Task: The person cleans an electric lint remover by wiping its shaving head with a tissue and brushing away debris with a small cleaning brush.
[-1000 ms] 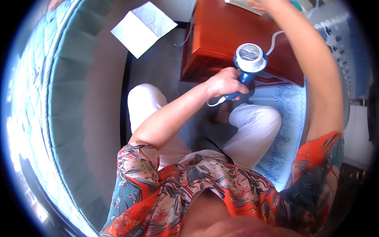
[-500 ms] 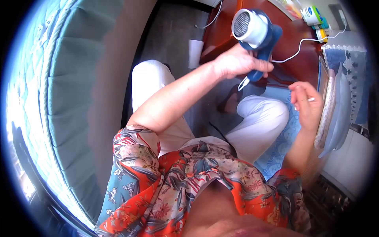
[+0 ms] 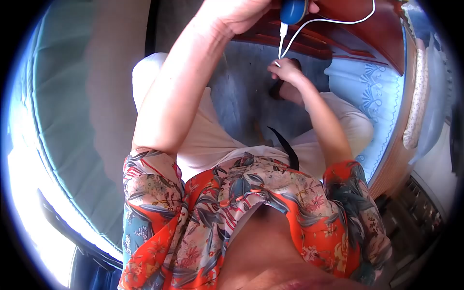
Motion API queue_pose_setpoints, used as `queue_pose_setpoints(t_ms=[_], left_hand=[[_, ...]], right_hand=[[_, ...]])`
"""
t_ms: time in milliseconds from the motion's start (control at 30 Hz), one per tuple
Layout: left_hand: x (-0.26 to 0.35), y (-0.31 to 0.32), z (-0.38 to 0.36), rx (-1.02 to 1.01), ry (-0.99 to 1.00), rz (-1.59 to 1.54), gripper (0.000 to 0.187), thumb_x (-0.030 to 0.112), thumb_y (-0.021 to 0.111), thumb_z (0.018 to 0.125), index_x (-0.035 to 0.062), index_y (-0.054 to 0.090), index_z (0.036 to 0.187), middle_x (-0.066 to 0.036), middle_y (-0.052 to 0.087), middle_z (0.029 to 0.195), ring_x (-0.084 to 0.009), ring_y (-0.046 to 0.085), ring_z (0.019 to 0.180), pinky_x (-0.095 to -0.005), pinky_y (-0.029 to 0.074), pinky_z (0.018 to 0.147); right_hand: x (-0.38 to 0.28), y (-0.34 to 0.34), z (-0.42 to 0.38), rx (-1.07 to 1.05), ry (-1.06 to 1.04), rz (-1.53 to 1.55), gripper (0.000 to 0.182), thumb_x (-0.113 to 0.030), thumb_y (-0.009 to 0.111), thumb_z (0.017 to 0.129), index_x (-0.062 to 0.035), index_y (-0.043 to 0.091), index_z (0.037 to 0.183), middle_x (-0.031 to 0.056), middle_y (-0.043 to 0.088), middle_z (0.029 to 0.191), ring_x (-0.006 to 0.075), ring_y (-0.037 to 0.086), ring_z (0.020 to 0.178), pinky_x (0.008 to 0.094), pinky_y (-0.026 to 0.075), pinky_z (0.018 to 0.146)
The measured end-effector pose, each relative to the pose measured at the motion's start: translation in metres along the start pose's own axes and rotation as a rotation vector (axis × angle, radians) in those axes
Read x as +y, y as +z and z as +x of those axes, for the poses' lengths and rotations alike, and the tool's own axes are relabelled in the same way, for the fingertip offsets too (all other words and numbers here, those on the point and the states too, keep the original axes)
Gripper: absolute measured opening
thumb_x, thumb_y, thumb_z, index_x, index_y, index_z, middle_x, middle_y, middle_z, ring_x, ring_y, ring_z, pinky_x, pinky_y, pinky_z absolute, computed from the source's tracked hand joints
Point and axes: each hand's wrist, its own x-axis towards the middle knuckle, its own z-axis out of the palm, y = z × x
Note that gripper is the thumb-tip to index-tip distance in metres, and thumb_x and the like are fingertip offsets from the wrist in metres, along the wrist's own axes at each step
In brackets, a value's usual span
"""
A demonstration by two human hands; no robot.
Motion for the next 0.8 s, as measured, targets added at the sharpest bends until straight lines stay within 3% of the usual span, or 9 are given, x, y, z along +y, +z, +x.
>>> queue_pose_setpoints(t_ms=[167,233,300,333,367,467,600,733,800], left_hand=[[0.002,-0.004,0.004,0.071,0.013,0.064,0.024,0.007,0.072,0.081,0.0009,0.061,0.101,-0.012,0.067,0.086,-0.0242,0.067,0.08,-0.0333,0.054,0.076],[0.008,-0.001,-0.002,0.029,0.043,0.042,0.029,0.01,0.074,0.079,0.0005,0.06,0.103,-0.013,0.067,0.088,-0.026,0.067,0.082,-0.0358,0.053,0.078],[0.011,-0.003,-0.007,0.033,0.053,0.045,0.034,0.013,0.075,0.078,-0.0001,0.058,0.104,-0.015,0.066,0.091,-0.0281,0.066,0.085,-0.0389,0.053,0.08],[0.009,-0.006,-0.005,0.043,0.068,0.039,0.036,0.014,0.076,0.077,-0.0004,0.058,0.105,-0.016,0.065,0.092,-0.0291,0.065,0.086,-0.0405,0.053,0.08],[0.011,-0.009,-0.007,0.042,0.052,0.053,0.038,0.015,0.075,0.077,-0.0001,0.056,0.107,-0.016,0.064,0.094,-0.03,0.065,0.088,-0.0414,0.052,0.082],[0.013,-0.022,-0.012,0.013,0.022,0.155,0.042,0.02,0.071,0.082,0.0019,0.05,0.114,-0.016,0.059,0.101,-0.0306,0.063,0.092,-0.042,0.05,0.084],[0.009,-0.022,-0.018,0.029,0.018,0.143,0.047,0.023,0.07,0.081,0.0048,0.045,0.116,-0.017,0.055,0.1,-0.0348,0.061,0.089,-0.0434,0.05,0.079],[-0.001,-0.006,-0.019,0.094,0.07,0.051,0.044,0.014,0.077,0.073,0.0011,0.049,0.105,-0.02,0.058,0.09,-0.0387,0.064,0.077,-0.0454,0.054,0.068],[-0.005,-0.003,-0.028,0.088,0.069,0.043,0.043,0.01,0.078,0.072,-0.0004,0.05,0.103,-0.021,0.058,0.091,-0.0395,0.064,0.08,-0.0458,0.055,0.07]], right_hand=[[0.026,0.084,0.089,0.083,-0.045,-0.025,0.022,-0.021,0.053,0.09,-0.008,0.065,0.105,0.0089,0.068,0.083,0.0203,0.065,0.073,0.034,0.049,0.07],[0.012,0.103,0.098,0.056,-0.167,-0.185,0.027,-0.013,0.045,0.091,-0.0077,0.062,0.111,0.0162,0.065,0.105,0.032,0.063,0.098,0.0409,0.048,0.084],[-0.01,0.111,0.104,-0.026,-0.258,-0.214,0.034,-0.008,0.043,0.088,-0.0102,0.059,0.118,0.0178,0.063,0.112,0.0354,0.058,0.107,0.0439,0.045,0.09],[-0.024,0.117,0.108,-0.045,-0.212,-0.256,0.038,-0.006,0.041,0.087,-0.0111,0.057,0.121,0.0175,0.061,0.117,0.0346,0.056,0.112,0.0436,0.043,0.095],[-0.01,0.144,0.126,0.168,-0.46,-0.237,0.03,-0.016,0.052,0.083,-0.006,0.059,0.11,0.021,0.064,0.1,0.0359,0.06,0.102,0.0439,0.044,0.093],[-0.039,0.163,0.151,-0.01,-0.353,-0.369,0.033,-0.017,0.048,0.088,-0.0084,0.056,0.118,0.0184,0.056,0.121,0.0303,0.054,0.116,0.0429,0.042,0.097],[-0.049,0.187,0.189,-0.024,-0.279,-0.347,0.033,-0.019,0.05,0.086,-0.0087,0.057,0.117,0.0186,0.057,0.118,0.0299,0.055,0.113,0.0421,0.043,0.095],[-0.065,0.226,0.198,-0.071,-0.212,-0.355,0.033,-0.02,0.052,0.084,-0.0088,0.058,0.114,0.0183,0.058,0.115,0.0298,0.056,0.11,0.0416,0.044,0.092],[-0.078,0.238,0.196,-0.094,-0.191,-0.35,0.033,-0.021,0.053,0.083,-0.0088,0.059,0.113,0.0182,0.059,0.113,0.0297,0.057,0.108,0.0414,0.045,0.091]])
